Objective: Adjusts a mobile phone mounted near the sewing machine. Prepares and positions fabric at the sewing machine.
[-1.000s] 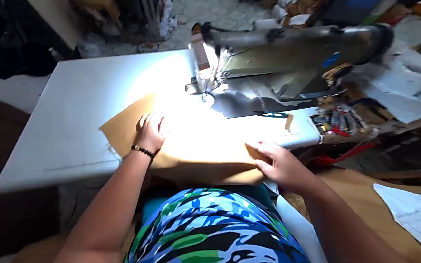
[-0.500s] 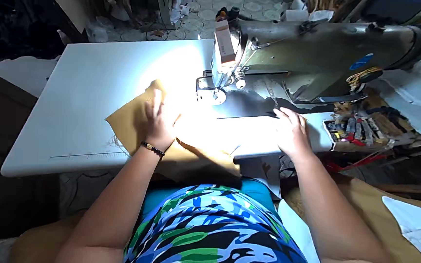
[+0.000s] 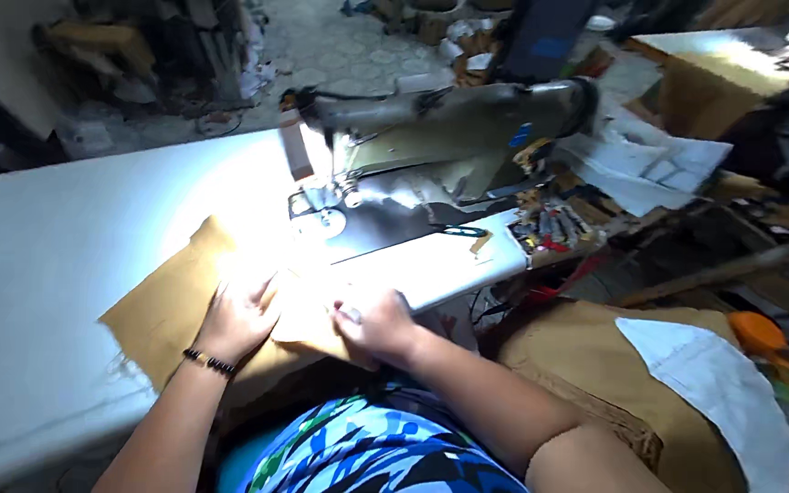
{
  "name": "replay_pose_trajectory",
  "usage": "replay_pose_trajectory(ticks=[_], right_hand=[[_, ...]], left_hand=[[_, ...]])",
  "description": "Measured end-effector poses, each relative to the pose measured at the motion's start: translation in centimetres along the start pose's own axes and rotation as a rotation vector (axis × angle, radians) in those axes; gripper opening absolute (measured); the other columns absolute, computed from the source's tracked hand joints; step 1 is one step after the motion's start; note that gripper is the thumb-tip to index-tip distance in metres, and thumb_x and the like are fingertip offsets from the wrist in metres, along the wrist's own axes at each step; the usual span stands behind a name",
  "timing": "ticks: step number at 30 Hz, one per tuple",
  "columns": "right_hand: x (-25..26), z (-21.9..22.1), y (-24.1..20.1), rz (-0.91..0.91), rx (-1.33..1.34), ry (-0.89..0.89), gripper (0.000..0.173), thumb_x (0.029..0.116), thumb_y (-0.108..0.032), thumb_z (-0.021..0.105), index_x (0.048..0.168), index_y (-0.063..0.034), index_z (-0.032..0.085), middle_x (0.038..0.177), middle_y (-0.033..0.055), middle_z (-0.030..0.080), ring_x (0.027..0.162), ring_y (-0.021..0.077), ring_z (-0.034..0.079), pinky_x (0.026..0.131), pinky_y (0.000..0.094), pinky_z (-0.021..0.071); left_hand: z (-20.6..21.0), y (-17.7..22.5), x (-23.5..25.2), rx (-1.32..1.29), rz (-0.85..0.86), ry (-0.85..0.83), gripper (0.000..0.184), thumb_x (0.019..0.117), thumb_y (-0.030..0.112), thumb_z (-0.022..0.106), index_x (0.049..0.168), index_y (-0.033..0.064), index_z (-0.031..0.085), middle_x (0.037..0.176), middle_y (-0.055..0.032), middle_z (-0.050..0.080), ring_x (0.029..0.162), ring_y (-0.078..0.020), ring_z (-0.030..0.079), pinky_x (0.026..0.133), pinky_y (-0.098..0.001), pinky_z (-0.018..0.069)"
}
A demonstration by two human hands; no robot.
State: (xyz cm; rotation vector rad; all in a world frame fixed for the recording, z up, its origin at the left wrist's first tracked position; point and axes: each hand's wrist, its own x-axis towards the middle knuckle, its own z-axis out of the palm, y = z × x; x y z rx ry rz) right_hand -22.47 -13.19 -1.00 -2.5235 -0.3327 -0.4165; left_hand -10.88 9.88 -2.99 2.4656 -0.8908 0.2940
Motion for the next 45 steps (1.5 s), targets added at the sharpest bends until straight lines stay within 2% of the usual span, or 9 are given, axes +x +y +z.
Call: replay_pose_trajectory(ticks=[4, 8, 12, 18, 20, 26, 30, 32, 45], right_hand=[[0.3, 0.8, -1.7, -0.079, -0.074, -0.235, 0.026, 0.0992, -0.02, 0.059, 0.122, -0.0159, 0.072, 0.126, 0.0143, 0.069, 0.121, 0.0375, 0.063, 0.098, 0.0656, 0.0474], [0.9, -2.9, 0.2, 0.216, 0.008, -0.387, 0.05, 0.1081, -0.041, 0.044, 0.14, -0.0073, 0.062, 0.148, 0.0218, 0.055, 0.145, 0.0426, 0.042, 0.119, 0.0652, 0.0246], [0.4, -3.7, 3.5, 0.258, 0.068, -0.183, 0.037, 0.1035, -0.026, 0.051, 0.118, 0.0004, 0.073, 0.119, 0.0199, 0.07, 0.12, 0.0336, 0.063, 0.107, 0.0484, 0.046], [0.4, -4.5, 3.4, 0.371, 0.129, -0.261, 0.032, 0.1004, -0.024, 0.054, 0.099, 0.0033, 0.072, 0.101, 0.0195, 0.07, 0.102, 0.0303, 0.067, 0.094, 0.0482, 0.0508], [0.3, -4.3, 3.5, 0.389, 0.154, -0.23, 0.032, 0.0997, -0.024, 0.055, 0.105, 0.0025, 0.072, 0.105, 0.0189, 0.071, 0.106, 0.0292, 0.067, 0.097, 0.0468, 0.0504], [-0.8, -1.9, 4.6, 0.328, 0.005, -0.169, 0.036, 0.0996, -0.027, 0.053, 0.11, 0.0004, 0.075, 0.118, 0.0202, 0.071, 0.123, 0.0348, 0.062, 0.111, 0.0508, 0.0426], [-0.9, -2.0, 4.5, 0.318, -0.042, -0.319, 0.041, 0.1044, -0.03, 0.045, 0.119, -0.0032, 0.073, 0.125, 0.0204, 0.069, 0.132, 0.0389, 0.056, 0.117, 0.0557, 0.033], [-0.9, -2.1, 4.3, 0.303, -0.054, -0.351, 0.04, 0.1044, -0.03, 0.044, 0.123, -0.0082, 0.073, 0.126, 0.0177, 0.07, 0.132, 0.037, 0.057, 0.119, 0.0561, 0.0303], [-0.5, -2.1, 4.0, 0.163, -0.141, -0.382, 0.038, 0.1044, -0.026, 0.043, 0.116, -0.0068, 0.073, 0.116, 0.0162, 0.072, 0.119, 0.036, 0.063, 0.108, 0.0612, 0.0372]], left_hand=[[-0.2, 0.2, 0.3, 0.14, 0.102, 0.011, 0.045, 0.0961, 0.036, 0.046, 0.103, 0.0053, 0.079, 0.106, -0.0205, 0.073, 0.106, -0.0427, 0.068, 0.097, -0.0656, 0.0458], [-0.2, 1.0, 0.2, 0.155, 0.073, 0.038, 0.049, 0.0951, 0.04, 0.044, 0.101, 0.006, 0.079, 0.122, -0.0261, 0.068, 0.123, -0.0548, 0.056, 0.107, -0.0753, 0.0293], [1.1, 3.2, 0.2, 0.047, 0.04, -0.048, 0.054, 0.0978, 0.039, 0.04, 0.106, 0.0003, 0.077, 0.122, -0.0198, 0.072, 0.119, -0.0426, 0.065, 0.102, -0.0698, 0.0402], [2.2, 7.5, 1.3, 0.117, -0.091, -0.166, 0.061, 0.1029, 0.042, 0.032, 0.109, -0.0009, 0.074, 0.114, -0.0222, 0.072, 0.12, -0.0434, 0.063, 0.109, -0.0677, 0.0349], [1.9, 7.3, 2.7, 0.177, -0.024, -0.15, 0.056, 0.104, 0.035, 0.034, 0.105, -0.0029, 0.075, 0.107, -0.0245, 0.073, 0.111, -0.0449, 0.067, 0.098, -0.0667, 0.0452], [1.0, 4.2, 7.7, 0.085, 0.19, -0.362, 0.043, 0.1003, 0.009, 0.057, 0.143, 0.0042, 0.058, 0.147, -0.0223, 0.054, 0.137, -0.0409, 0.05, 0.113, -0.0581, 0.0367], [2.4, 1.8, 6.4, -0.097, 0.318, -0.13, 0.026, 0.0975, 0.016, 0.059, 0.11, 0.0004, 0.076, 0.112, -0.0186, 0.073, 0.105, -0.0337, 0.07, 0.092, -0.0519, 0.0547], [2.8, 1.3, 5.5, -0.166, 0.227, -0.095, 0.032, 0.0995, 0.025, 0.056, 0.106, 0.0037, 0.078, 0.102, -0.0121, 0.075, 0.093, -0.0235, 0.073, 0.085, -0.0442, 0.0578], [3.1, 1.4, 5.5, -0.187, 0.262, -0.048, 0.036, 0.098, 0.027, 0.05, 0.109, 0.0092, 0.08, 0.112, -0.0088, 0.073, 0.103, -0.0181, 0.069, 0.09, -0.0353, 0.0549]])
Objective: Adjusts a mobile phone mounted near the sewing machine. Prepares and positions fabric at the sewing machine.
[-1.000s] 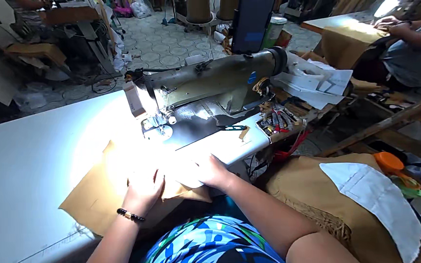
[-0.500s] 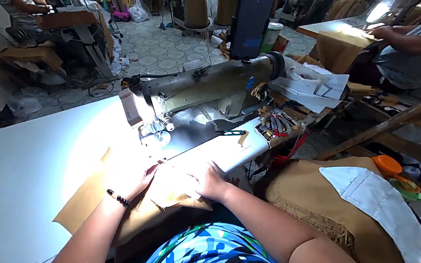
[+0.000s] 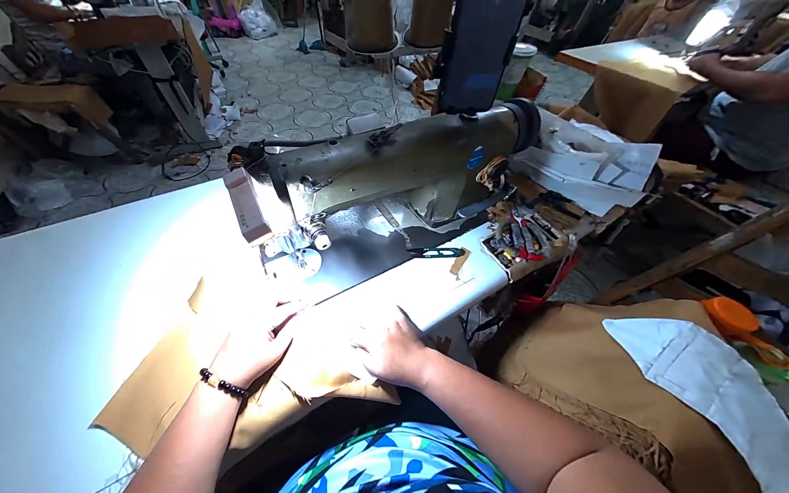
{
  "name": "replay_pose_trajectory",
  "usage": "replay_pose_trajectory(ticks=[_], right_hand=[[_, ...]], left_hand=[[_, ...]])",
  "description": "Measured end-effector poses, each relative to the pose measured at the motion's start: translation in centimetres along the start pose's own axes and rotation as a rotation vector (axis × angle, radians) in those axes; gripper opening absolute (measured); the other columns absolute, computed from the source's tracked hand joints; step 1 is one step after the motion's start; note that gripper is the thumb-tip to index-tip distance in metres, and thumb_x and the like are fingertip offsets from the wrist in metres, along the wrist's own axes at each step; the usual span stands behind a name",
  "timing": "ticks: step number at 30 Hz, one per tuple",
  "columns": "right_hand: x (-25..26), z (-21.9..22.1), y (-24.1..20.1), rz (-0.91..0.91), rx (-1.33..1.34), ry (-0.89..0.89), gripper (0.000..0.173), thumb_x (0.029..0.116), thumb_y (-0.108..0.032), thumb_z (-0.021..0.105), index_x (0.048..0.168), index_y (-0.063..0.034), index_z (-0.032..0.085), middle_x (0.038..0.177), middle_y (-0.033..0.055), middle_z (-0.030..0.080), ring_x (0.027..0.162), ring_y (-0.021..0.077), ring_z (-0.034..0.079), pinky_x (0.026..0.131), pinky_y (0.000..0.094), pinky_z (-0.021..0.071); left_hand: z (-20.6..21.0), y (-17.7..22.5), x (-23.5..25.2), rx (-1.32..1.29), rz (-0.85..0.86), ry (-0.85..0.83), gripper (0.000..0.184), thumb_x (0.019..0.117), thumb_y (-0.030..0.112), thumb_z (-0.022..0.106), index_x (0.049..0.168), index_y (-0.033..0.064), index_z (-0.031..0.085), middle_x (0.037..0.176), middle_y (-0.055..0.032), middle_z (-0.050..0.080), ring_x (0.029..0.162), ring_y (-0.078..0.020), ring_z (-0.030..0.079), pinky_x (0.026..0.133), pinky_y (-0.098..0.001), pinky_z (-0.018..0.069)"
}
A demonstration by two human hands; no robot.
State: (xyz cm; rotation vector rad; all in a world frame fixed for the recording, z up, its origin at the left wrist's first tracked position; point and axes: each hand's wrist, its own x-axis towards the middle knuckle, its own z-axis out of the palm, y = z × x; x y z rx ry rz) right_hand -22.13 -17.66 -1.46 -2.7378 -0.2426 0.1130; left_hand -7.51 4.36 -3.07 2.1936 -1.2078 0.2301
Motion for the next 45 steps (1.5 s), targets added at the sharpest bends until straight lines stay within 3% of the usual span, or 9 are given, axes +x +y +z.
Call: replay_pose_trajectory(ticks=[4, 7, 11, 17, 22, 26, 35, 38, 45], right_hand=[[0.1, -0.3, -0.2, 0.025, -0.02, -0.046, 0.043, 0.1063, -0.029, 0.039, 0.124, -0.0079, 0.072, 0.126, 0.0157, 0.07, 0.128, 0.0362, 0.059, 0.113, 0.0605, 0.0333], [0.2, -1.0, -0.4, -0.015, 0.005, -0.005, 0.039, 0.1035, -0.027, 0.044, 0.108, -0.005, 0.076, 0.111, 0.0183, 0.073, 0.117, 0.0384, 0.065, 0.105, 0.0625, 0.0417], [1.6, -4.3, -2.6, 0.007, 0.027, -0.186, 0.053, 0.1079, -0.046, 0.04, 0.136, -0.0078, 0.063, 0.131, 0.0184, 0.065, 0.129, 0.0365, 0.057, 0.109, 0.0605, 0.0399], [2.6, -4.3, -5.1, -0.039, 0.012, -0.179, 0.051, 0.1048, -0.045, 0.052, 0.128, -0.0009, 0.064, 0.122, 0.0227, 0.067, 0.119, 0.0395, 0.063, 0.094, 0.0613, 0.0493], [2.8, -5.6, -5.8, 0.178, 0.103, -0.28, 0.041, 0.1103, -0.025, 0.038, 0.119, 0.0031, 0.066, 0.116, 0.0244, 0.067, 0.116, 0.0401, 0.064, 0.095, 0.0599, 0.05], [2.9, -4.5, -4.5, 0.045, 0.028, -0.198, 0.039, 0.1078, -0.014, 0.043, 0.142, -0.0011, 0.057, 0.122, 0.0253, 0.066, 0.117, 0.042, 0.064, 0.095, 0.0599, 0.0502], [2.8, -1.4, -2.4, 0.202, 0.27, 0.1, 0.037, 0.102, -0.024, 0.053, 0.123, 0.0022, 0.068, 0.115, 0.0231, 0.07, 0.114, 0.0366, 0.066, 0.098, 0.0537, 0.0498], [3.0, -1.3, -2.3, 0.22, 0.31, 0.121, 0.039, 0.1052, -0.027, 0.05, 0.133, -0.0022, 0.063, 0.12, 0.0209, 0.069, 0.117, 0.0338, 0.065, 0.102, 0.0516, 0.0488], [3.0, -0.6, -2.3, 0.131, 0.26, 0.271, 0.037, 0.106, -0.026, 0.047, 0.115, -0.0016, 0.074, 0.11, 0.0181, 0.074, 0.109, 0.031, 0.071, 0.095, 0.0488, 0.0537]], left_hand=[[0.3, -0.2, 0.0, 0.029, 0.025, -0.008, 0.039, 0.0966, 0.025, 0.047, 0.106, 0.0075, 0.08, 0.112, -0.012, 0.072, 0.106, -0.0225, 0.068, 0.092, -0.0384, 0.0537], [0.0, 0.0, -0.1, 0.116, 0.02, -0.068, 0.041, 0.0937, 0.026, 0.045, 0.111, 0.0084, 0.079, 0.129, -0.0178, 0.067, 0.12, -0.0363, 0.064, 0.098, -0.0558, 0.0497], [-1.2, 1.2, 1.0, 0.137, 0.12, -0.183, 0.029, 0.0835, 0.0, 0.058, 0.106, -0.0025, 0.076, 0.119, -0.0196, 0.071, 0.113, -0.0395, 0.067, 0.096, -0.0582, 0.0503], [-4.7, 3.1, 3.2, 0.183, -0.194, -0.607, 0.052, 0.0875, 0.013, 0.057, 0.139, 0.0081, 0.063, 0.147, -0.0175, 0.056, 0.139, -0.0348, 0.049, 0.113, -0.0541, 0.0368], [-3.8, 2.4, 2.6, 0.099, -0.128, -0.484, 0.04, 0.0849, 0.013, 0.054, 0.119, 0.0032, 0.074, 0.126, -0.0189, 0.066, 0.121, -0.0354, 0.06, 0.1, -0.0542, 0.0451], [-3.2, 1.8, 2.7, 0.011, -0.169, -0.367, 0.03, 0.1019, 0.01, 0.048, 0.113, -0.0041, 0.071, 0.112, -0.0206, 0.072, 0.109, -0.0329, 0.068, 0.097, -0.0503, 0.0504], [-0.1, 0.2, 1.7, -0.034, -0.202, -0.023, 0.037, 0.1021, 0.021, 0.044, 0.112, -0.0084, 0.064, 0.105, -0.0212, 0.068, 0.105, -0.0291, 0.064, 0.096, -0.043, 0.049], [0.1, 0.1, 1.6, -0.048, -0.214, 0.009, 0.039, 0.1007, 0.021, 0.045, 0.117, -0.0083, 0.064, 0.103, -0.0182, 0.068, 0.099, -0.0237, 0.064, 0.091, -0.0383, 0.0508], [-1.1, 1.1, 1.8, -0.151, -0.323, -0.09, 0.027, 0.1035, 0.009, 0.051, 0.103, -0.0052, 0.074, 0.109, -0.0179, 0.073, 0.108, -0.0244, 0.067, 0.099, -0.0424, 0.0498]])
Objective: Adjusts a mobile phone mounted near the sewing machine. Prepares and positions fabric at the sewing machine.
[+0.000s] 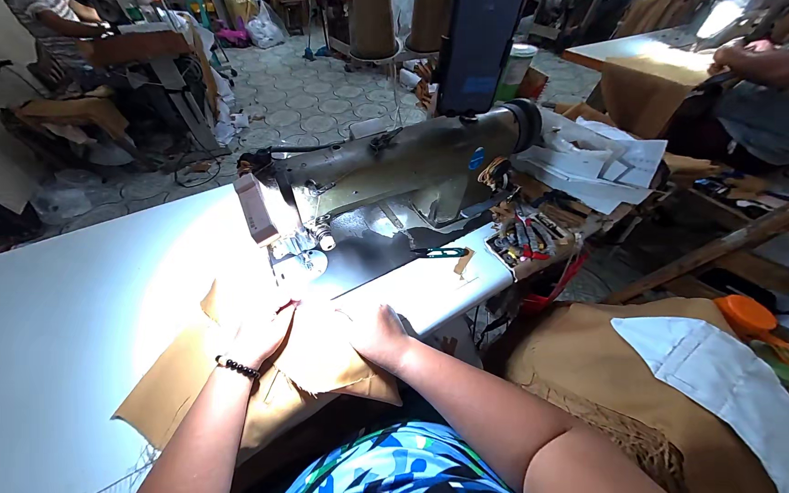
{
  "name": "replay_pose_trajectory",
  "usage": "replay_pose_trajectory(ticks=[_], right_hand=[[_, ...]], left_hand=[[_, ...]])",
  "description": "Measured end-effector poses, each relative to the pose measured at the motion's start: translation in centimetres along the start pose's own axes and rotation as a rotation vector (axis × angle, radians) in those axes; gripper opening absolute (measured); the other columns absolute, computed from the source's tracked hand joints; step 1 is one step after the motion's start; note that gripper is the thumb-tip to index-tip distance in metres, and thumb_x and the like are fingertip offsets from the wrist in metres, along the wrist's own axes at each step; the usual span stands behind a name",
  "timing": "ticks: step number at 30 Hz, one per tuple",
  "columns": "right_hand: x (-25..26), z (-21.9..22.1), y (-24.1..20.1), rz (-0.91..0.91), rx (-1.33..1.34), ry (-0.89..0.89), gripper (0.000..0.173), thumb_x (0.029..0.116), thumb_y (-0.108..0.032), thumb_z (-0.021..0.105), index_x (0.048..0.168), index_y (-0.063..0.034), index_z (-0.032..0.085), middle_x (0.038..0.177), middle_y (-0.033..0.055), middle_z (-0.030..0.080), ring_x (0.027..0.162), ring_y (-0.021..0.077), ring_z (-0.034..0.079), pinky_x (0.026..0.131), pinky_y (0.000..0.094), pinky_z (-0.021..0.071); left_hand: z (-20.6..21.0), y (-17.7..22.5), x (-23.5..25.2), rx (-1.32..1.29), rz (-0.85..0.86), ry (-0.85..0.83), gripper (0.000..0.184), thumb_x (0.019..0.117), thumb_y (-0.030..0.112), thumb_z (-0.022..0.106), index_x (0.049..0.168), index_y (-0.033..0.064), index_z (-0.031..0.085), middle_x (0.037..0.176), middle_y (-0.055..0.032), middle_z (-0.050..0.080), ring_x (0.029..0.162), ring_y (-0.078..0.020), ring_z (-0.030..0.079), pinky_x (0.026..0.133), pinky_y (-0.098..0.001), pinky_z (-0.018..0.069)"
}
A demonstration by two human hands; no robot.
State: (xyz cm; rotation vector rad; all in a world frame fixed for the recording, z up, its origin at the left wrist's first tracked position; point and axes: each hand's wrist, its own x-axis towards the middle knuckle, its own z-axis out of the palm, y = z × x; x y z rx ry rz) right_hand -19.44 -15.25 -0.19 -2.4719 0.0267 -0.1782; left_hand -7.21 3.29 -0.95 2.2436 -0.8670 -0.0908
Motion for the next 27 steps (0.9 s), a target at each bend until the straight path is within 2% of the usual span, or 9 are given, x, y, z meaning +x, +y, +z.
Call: replay_pose_trajectory(ticks=[2, 5, 7, 10, 13, 15, 18, 21, 27], right_hand=[[-0.1, 0.8, 0.8, -0.115, 0.013, 0.099, 0.034, 0.1021, -0.029, 0.057, 0.108, -0.0015, 0.076, 0.103, 0.0166, 0.075, 0.102, 0.0303, 0.072, 0.089, 0.0498, 0.0567], [-0.2, 1.3, 1.4, -0.242, 0.115, 0.208, 0.029, 0.0958, -0.029, 0.069, 0.1, -0.002, 0.078, 0.098, 0.014, 0.077, 0.097, 0.0272, 0.074, 0.085, 0.048, 0.0589], [-0.4, 1.0, 1.2, -0.208, 0.144, 0.179, 0.03, 0.0942, -0.03, 0.071, 0.1, -0.002, 0.078, 0.098, 0.0136, 0.077, 0.098, 0.0257, 0.073, 0.089, 0.0462, 0.0578], [-0.4, 1.2, 1.2, -0.15, 0.149, 0.161, 0.032, 0.0927, -0.034, 0.072, 0.096, -0.0027, 0.078, 0.095, 0.013, 0.076, 0.096, 0.0246, 0.073, 0.088, 0.0452, 0.0574], [-0.4, 1.2, 1.3, -0.184, 0.095, 0.161, 0.033, 0.0951, -0.033, 0.069, 0.095, -0.0017, 0.079, 0.092, 0.0142, 0.076, 0.094, 0.0266, 0.074, 0.086, 0.0467, 0.0577], [-0.4, 1.5, 1.4, -0.221, 0.04, 0.196, 0.034, 0.0972, -0.031, 0.065, 0.088, -0.0002, 0.077, 0.085, 0.015, 0.075, 0.086, 0.0279, 0.074, 0.078, 0.0475, 0.0585], [-0.4, 1.5, 1.3, -0.212, 0.011, 0.186, 0.04, 0.1002, -0.032, 0.06, 0.083, 0.0013, 0.075, 0.08, 0.0157, 0.073, 0.081, 0.0289, 0.073, 0.074, 0.0479, 0.0576], [-0.4, 1.4, 1.3, -0.177, -0.019, 0.138, 0.045, 0.1023, -0.034, 0.055, 0.081, 0.0014, 0.073, 0.076, 0.016, 0.07, 0.077, 0.0295, 0.071, 0.07, 0.048, 0.0558], [-0.3, 1.4, 1.2, -0.151, -0.089, 0.071, 0.046, 0.1046, -0.034, 0.05, 0.086, 0.0014, 0.073, 0.08, 0.0173, 0.071, 0.083, 0.032, 0.072, 0.073, 0.0504, 0.0558]], left_hand=[[-0.3, 0.3, -0.1, 0.025, -0.056, -0.048, 0.028, 0.1056, 0.01, 0.051, 0.108, -0.0037, 0.075, 0.115, -0.0184, 0.073, 0.115, -0.027, 0.067, 0.104, -0.0448, 0.0482], [-0.9, 0.7, -0.3, 0.08, -0.068, -0.114, 0.031, 0.1062, 0.009, 0.047, 0.112, -0.0049, 0.074, 0.116, -0.0212, 0.072, 0.117, -0.0313, 0.066, 0.105, -0.0481, 0.047], [-1.3, 0.5, -0.4, 0.093, -0.023, -0.132, 0.032, 0.1027, 0.01, 0.049, 0.109, -0.0075, 0.074, 0.114, -0.0233, 0.072, 0.113, -0.0334, 0.067, 0.102, -0.0496, 0.0488], [-1.2, 0.1, -0.4, 0.091, 0.024, -0.123, 0.032, 0.0971, 0.024, 0.06, 0.101, -0.0034, 0.076, 0.107, -0.0185, 0.074, 0.105, -0.0274, 0.07, 0.095, -0.0463, 0.0528], [-1.3, 0.2, -0.5, 0.104, 0.008, -0.133, 0.03, 0.098, 0.024, 0.062, 0.101, -0.0027, 0.076, 0.108, -0.0188, 0.074, 0.108, -0.0286, 0.069, 0.097, -0.0478, 0.0513], [-1.1, 0.1, -0.7, 0.118, 0.032, -0.108, 0.03, 0.0998, 0.021, 0.06, 0.1, -0.0035, 0.076, 0.106, -0.02, 0.074, 0.106, -0.0308, 0.069, 0.095, -0.0491, 0.0518], [-0.6, -0.6, -0.7, 0.115, 0.114, -0.049, 0.031, 0.0982, 0.019, 0.056, 0.096, -0.0031, 0.077, 0.104, -0.0196, 0.074, 0.102, -0.0297, 0.07, 0.091, -0.0474, 0.0532], [-0.9, -0.4, -0.8, 0.115, 0.093, -0.071, 0.032, 0.0994, 0.019, 0.055, 0.097, -0.0045, 0.076, 0.106, -0.0212, 0.073, 0.104, -0.0308, 0.069, 0.093, -0.0481, 0.052], [-1.2, 0.3, -0.7, 0.1, -0.014, -0.111, 0.033, 0.1026, 0.019, 0.055, 0.098, -0.0061, 0.075, 0.108, -0.0213, 0.072, 0.106, -0.0302, 0.068, 0.095, -0.0479, 0.0505]])
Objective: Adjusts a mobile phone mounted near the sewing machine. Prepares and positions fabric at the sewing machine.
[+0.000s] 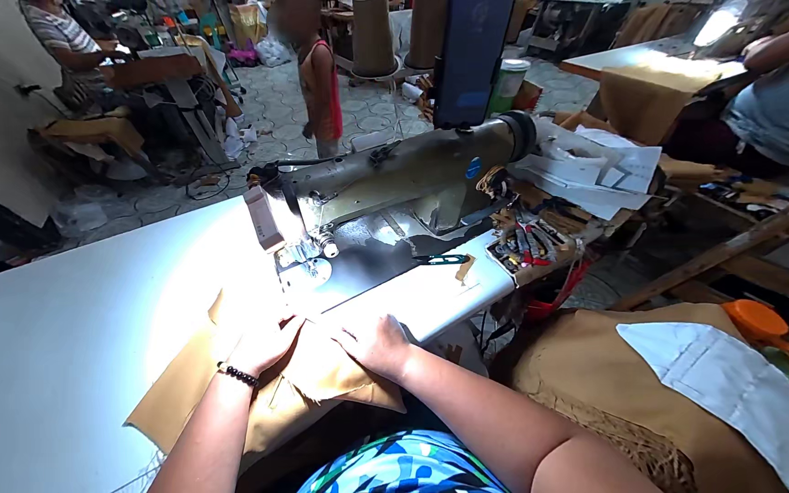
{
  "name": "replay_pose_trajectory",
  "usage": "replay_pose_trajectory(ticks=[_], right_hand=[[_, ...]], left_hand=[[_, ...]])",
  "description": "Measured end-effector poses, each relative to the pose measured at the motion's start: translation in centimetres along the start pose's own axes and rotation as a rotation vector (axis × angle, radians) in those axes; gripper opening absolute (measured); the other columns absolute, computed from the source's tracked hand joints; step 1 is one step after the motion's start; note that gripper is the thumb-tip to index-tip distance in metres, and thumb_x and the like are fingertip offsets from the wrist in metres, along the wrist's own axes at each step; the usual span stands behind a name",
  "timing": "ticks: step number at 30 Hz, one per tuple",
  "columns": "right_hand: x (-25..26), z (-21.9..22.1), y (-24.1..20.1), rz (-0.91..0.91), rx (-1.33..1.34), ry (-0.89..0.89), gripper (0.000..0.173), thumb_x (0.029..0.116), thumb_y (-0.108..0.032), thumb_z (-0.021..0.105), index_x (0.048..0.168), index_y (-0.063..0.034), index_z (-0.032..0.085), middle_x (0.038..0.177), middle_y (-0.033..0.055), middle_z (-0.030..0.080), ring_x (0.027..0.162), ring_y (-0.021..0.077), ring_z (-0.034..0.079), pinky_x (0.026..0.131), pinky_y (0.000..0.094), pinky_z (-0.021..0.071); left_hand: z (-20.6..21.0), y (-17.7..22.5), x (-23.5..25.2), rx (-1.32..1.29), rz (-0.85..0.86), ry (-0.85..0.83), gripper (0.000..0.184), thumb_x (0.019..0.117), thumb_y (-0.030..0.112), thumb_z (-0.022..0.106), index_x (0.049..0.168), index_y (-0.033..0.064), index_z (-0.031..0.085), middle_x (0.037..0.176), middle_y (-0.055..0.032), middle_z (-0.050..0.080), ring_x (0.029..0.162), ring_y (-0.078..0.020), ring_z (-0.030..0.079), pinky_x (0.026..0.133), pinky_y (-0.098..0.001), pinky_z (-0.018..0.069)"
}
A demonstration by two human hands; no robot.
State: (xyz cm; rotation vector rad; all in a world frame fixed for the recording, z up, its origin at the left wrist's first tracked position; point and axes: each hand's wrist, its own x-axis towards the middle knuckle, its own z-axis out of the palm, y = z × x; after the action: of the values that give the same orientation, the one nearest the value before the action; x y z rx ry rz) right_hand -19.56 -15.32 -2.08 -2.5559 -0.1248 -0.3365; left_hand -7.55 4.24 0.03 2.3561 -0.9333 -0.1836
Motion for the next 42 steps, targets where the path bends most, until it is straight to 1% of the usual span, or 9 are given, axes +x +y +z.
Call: replay_pose_trajectory(ticks=[6, 9, 11, 21, 27, 30, 32, 37, 42], right_hand=[[-0.1, 0.2, 0.2, -0.003, 0.0, -0.032, 0.05, 0.106, -0.036, 0.045, 0.083, -0.0003, 0.072, 0.078, 0.0169, 0.07, 0.082, 0.0325, 0.072, 0.071, 0.0524, 0.0538], [0.7, -1.2, -0.1, 0.097, 0.028, -0.238, 0.05, 0.1081, -0.039, 0.04, 0.109, -0.002, 0.073, 0.126, 0.0178, 0.068, 0.129, 0.0319, 0.057, 0.116, 0.0518, 0.0349], [1.5, -1.8, -0.1, 0.155, 0.05, -0.322, 0.045, 0.1066, -0.034, 0.042, 0.118, -0.001, 0.07, 0.143, 0.0171, 0.057, 0.144, 0.0305, 0.043, 0.123, 0.0492, 0.0225], [2.1, -1.9, -0.4, 0.208, 0.059, -0.302, 0.041, 0.1027, -0.033, 0.046, 0.106, 0.0002, 0.071, 0.132, 0.0199, 0.059, 0.135, 0.0348, 0.047, 0.117, 0.0531, 0.0298], [1.2, -1.8, -1.0, 0.148, -0.037, -0.334, 0.049, 0.106, -0.037, 0.04, 0.125, -0.0032, 0.069, 0.143, 0.0194, 0.058, 0.144, 0.0348, 0.043, 0.122, 0.0542, 0.0223], [-0.5, -1.0, -1.3, 0.058, -0.082, -0.256, 0.049, 0.1067, -0.037, 0.038, 0.111, -0.0047, 0.075, 0.13, 0.0175, 0.068, 0.134, 0.0346, 0.054, 0.118, 0.0564, 0.028], [-0.6, -1.2, -1.4, 0.005, -0.047, -0.26, 0.045, 0.1048, -0.034, 0.043, 0.101, -0.0029, 0.075, 0.119, 0.0185, 0.071, 0.126, 0.0361, 0.059, 0.113, 0.059, 0.0314], [4.8, -3.9, 0.5, -0.201, -0.004, -0.414, 0.03, 0.0999, -0.023, 0.056, 0.122, -0.008, 0.069, 0.125, 0.0174, 0.062, 0.124, 0.0367, 0.054, 0.098, 0.0575, 0.0443], [6.2, -2.0, 3.6, -0.23, 0.08, -0.303, 0.032, 0.1032, -0.03, 0.054, 0.119, -0.0121, 0.075, 0.123, 0.0124, 0.065, 0.122, 0.0291, 0.056, 0.106, 0.0493, 0.0405]], left_hand=[[-0.5, 0.6, 0.3, 0.026, -0.097, -0.04, 0.032, 0.1027, 0.022, 0.059, 0.1, -0.0057, 0.075, 0.105, -0.0203, 0.073, 0.105, -0.0286, 0.068, 0.095, -0.0467, 0.0498], [-1.8, 1.0, 1.3, 0.103, -0.173, -0.136, 0.035, 0.1005, 0.03, 0.065, 0.102, -0.0035, 0.074, 0.105, -0.0202, 0.072, 0.104, -0.0309, 0.067, 0.096, -0.0501, 0.0497], [-2.5, 1.0, 2.3, 0.176, -0.158, -0.19, 0.038, 0.097, 0.034, 0.069, 0.098, -0.0039, 0.073, 0.099, -0.0196, 0.07, 0.097, -0.0301, 0.065, 0.091, -0.0491, 0.0489], [-3.8, 3.5, 6.0, 0.433, -0.23, -0.456, 0.037, 0.0945, 0.034, 0.072, 0.109, 0.0003, 0.069, 0.108, -0.0199, 0.068, 0.109, -0.0348, 0.063, 0.097, -0.0555, 0.0458], [2.1, 6.2, 0.4, 0.477, -0.208, -0.095, 0.031, 0.1056, 0.014, 0.047, 0.113, -0.0054, 0.07, 0.118, -0.0267, 0.068, 0.118, -0.0421, 0.063, 0.1, -0.0571, 0.0477], [5.8, 6.7, -4.4, 0.479, -0.112, 0.185, 0.046, 0.1009, 0.026, 0.042, 0.126, -0.0008, 0.069, 0.136, -0.0217, 0.064, 0.128, -0.0414, 0.06, 0.102, -0.0641, 0.0451], [6.8, 6.6, -6.2, 0.417, -0.127, 0.206, 0.055, 0.1027, 0.033, 0.038, 0.142, 0.0007, 0.059, 0.151, -0.02, 0.054, 0.141, -0.0429, 0.048, 0.111, -0.0699, 0.0337], [5.7, 3.5, -3.4, 0.353, 0.03, 0.243, 0.053, 0.103, 0.036, 0.037, 0.136, 0.0049, 0.065, 0.143, -0.0158, 0.061, 0.134, -0.0348, 0.056, 0.108, -0.0549, 0.0453], [3.5, 1.1, 0.2, 0.401, 0.073, 0.111, 0.056, 0.1056, 0.045, 0.031, 0.139, 0.0142, 0.063, 0.148, -0.0077, 0.057, 0.14, -0.03, 0.05, 0.115, -0.0549, 0.0376]])
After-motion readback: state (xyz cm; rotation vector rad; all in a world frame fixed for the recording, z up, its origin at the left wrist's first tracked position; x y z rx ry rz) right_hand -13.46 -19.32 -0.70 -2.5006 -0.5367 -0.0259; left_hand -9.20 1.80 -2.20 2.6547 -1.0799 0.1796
